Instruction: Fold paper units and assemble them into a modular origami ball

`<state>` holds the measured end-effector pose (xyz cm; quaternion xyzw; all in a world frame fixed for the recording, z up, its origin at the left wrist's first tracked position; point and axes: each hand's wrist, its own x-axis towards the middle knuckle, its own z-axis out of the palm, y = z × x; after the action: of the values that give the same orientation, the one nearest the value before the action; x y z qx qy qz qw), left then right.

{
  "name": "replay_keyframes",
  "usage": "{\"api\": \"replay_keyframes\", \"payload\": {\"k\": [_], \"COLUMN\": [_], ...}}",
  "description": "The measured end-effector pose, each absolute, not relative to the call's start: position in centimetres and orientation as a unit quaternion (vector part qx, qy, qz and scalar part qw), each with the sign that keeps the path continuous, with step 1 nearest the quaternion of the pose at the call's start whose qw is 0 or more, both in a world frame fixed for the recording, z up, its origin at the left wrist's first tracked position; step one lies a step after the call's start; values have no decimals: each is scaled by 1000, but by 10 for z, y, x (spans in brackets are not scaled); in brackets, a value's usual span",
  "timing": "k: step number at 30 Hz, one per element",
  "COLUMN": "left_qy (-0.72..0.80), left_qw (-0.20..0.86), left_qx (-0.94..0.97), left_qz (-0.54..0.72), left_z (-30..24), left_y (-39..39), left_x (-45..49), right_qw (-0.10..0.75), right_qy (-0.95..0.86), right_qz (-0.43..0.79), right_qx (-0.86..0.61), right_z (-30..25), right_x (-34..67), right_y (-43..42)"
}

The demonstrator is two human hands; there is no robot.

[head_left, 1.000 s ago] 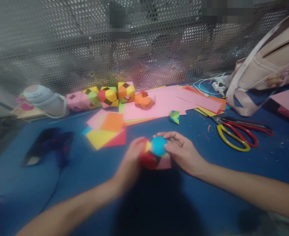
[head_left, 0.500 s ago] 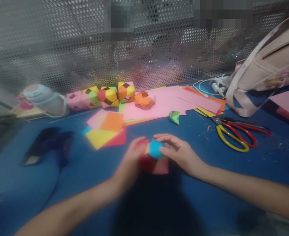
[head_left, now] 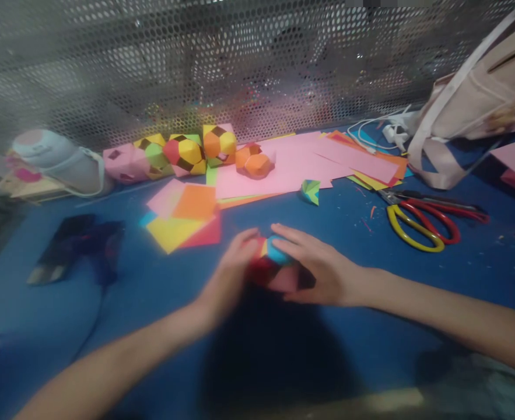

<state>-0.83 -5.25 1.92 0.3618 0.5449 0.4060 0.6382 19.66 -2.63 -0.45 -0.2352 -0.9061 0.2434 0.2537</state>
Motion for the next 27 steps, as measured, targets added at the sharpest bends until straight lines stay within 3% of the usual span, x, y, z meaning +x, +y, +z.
{"api": "replay_keyframes", "payload": {"k": [10,15,19,27], "left_qy": [500,469,424,438], "left_qw": [619,625,623,550], "left_qx": [425,471,507,566], "left_qz": [431,409,419,430], "left_z": [13,15,15,9], "left_y": [-49,-51,-52,-51], "left_x": [-12,-20,-22,-18], "right_qw": [317,298,309,335], "right_qy": [-820,-705,-610,-609], "right_qz": [354,506,623,615], "right_qx": [-319,-398,-380,-371], "right_z": [-4,1,1,-4], "right_x": [191,188,187,184], "right_y": [-20,-17,-14,-16]}}
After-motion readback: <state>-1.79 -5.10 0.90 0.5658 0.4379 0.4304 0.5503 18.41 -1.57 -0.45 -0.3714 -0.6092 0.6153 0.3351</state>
